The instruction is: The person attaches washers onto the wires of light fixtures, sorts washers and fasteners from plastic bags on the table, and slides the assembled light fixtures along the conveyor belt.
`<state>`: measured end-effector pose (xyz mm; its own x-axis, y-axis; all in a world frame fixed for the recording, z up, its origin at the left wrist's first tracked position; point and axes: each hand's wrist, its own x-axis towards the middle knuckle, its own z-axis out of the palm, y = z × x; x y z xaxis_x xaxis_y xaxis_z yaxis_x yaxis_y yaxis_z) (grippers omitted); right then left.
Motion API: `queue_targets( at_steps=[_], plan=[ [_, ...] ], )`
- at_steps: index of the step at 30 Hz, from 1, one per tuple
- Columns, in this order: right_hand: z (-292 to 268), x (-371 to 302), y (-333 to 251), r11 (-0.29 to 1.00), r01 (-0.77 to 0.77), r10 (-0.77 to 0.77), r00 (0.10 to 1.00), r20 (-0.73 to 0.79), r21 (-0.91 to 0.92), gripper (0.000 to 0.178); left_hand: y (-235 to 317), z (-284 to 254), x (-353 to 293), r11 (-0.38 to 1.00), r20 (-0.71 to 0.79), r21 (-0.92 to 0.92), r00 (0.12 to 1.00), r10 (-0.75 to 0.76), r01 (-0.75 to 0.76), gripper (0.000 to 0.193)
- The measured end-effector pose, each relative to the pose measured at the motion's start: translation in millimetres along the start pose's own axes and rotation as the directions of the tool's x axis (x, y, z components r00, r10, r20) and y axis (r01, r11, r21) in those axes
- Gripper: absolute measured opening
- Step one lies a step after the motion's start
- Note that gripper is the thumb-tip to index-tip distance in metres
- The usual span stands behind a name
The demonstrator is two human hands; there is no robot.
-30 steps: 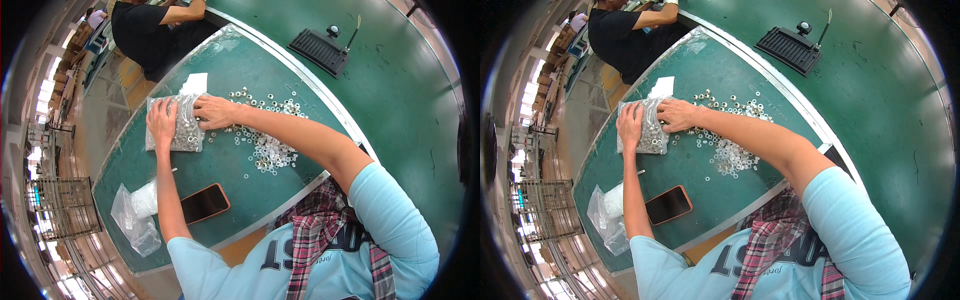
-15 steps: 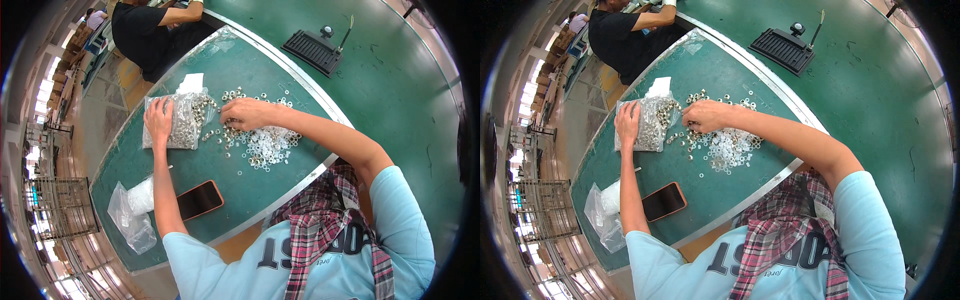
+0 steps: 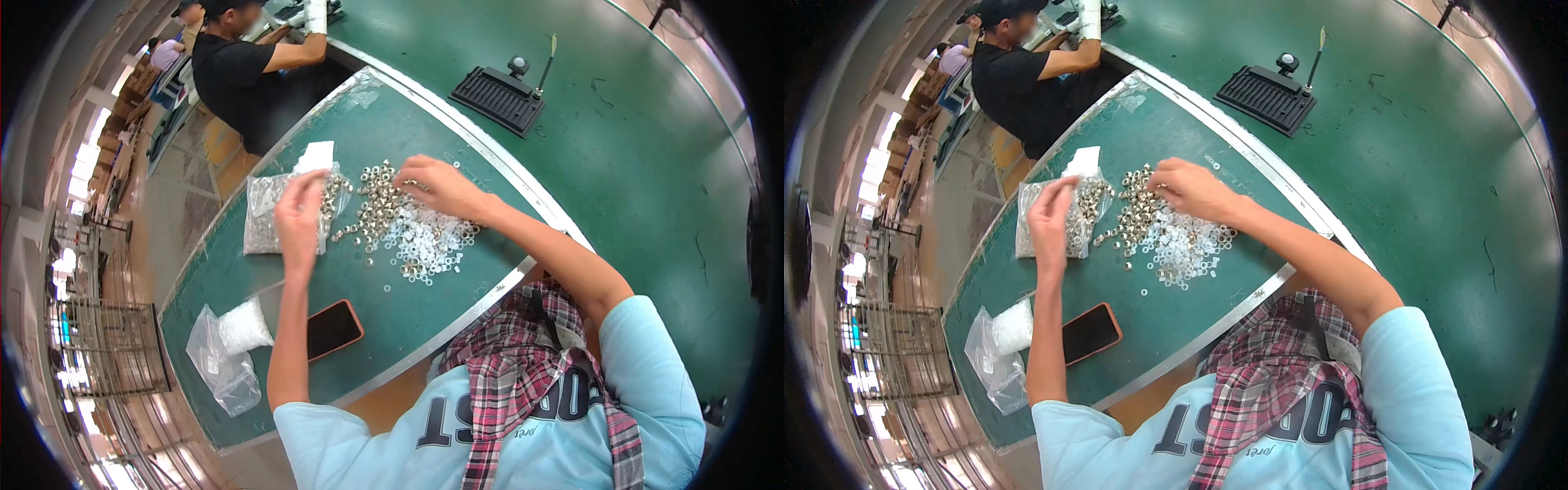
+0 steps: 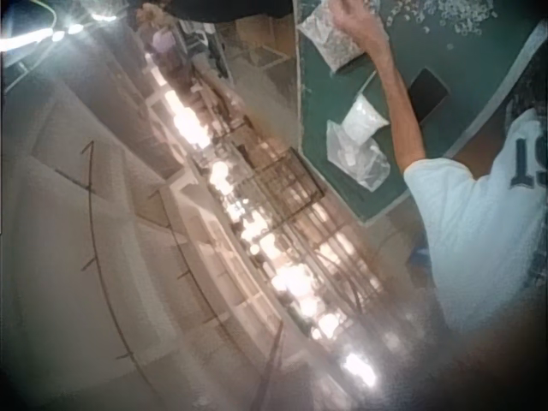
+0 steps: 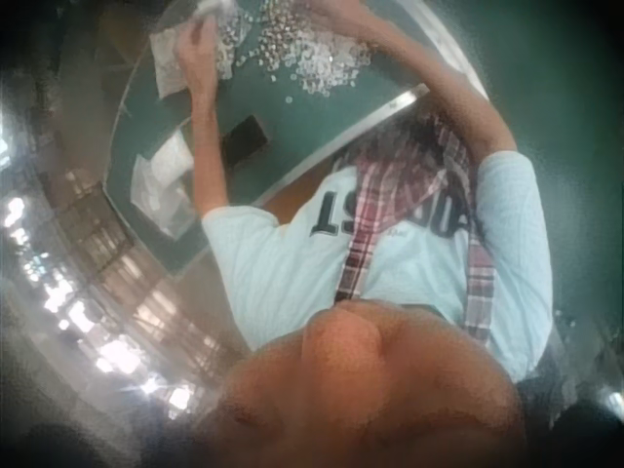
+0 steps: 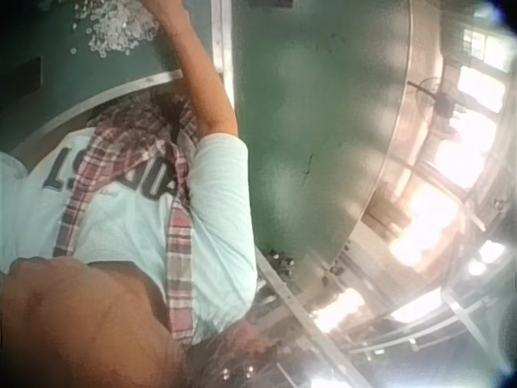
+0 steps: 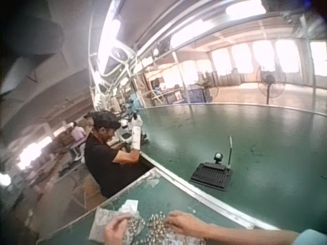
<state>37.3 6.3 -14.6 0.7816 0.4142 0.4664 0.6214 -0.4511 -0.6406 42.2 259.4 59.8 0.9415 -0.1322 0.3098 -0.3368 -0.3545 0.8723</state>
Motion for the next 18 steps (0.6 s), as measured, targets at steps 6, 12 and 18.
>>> queue_targets(
  at_steps=[6,12,18],
  plan=[
    [-45,-42,-4,0.979,-0.199,0.202,0.968,-0.151,0.032,0.015,194,82,-81,0.619,0.294,-0.221,0.554,0.779,-0.754,0.023],
    [-57,-86,-4,0.964,-0.237,0.263,0.924,-0.278,0.123,0.016,244,122,-163,0.658,-0.084,-0.090,0.664,0.743,-0.748,0.056],
    [-80,-159,-13,0.943,-0.324,0.320,0.813,-0.487,0.079,0.016,257,103,-132,0.670,0.212,-0.274,0.637,0.742,-0.690,0.035]
  ],
)
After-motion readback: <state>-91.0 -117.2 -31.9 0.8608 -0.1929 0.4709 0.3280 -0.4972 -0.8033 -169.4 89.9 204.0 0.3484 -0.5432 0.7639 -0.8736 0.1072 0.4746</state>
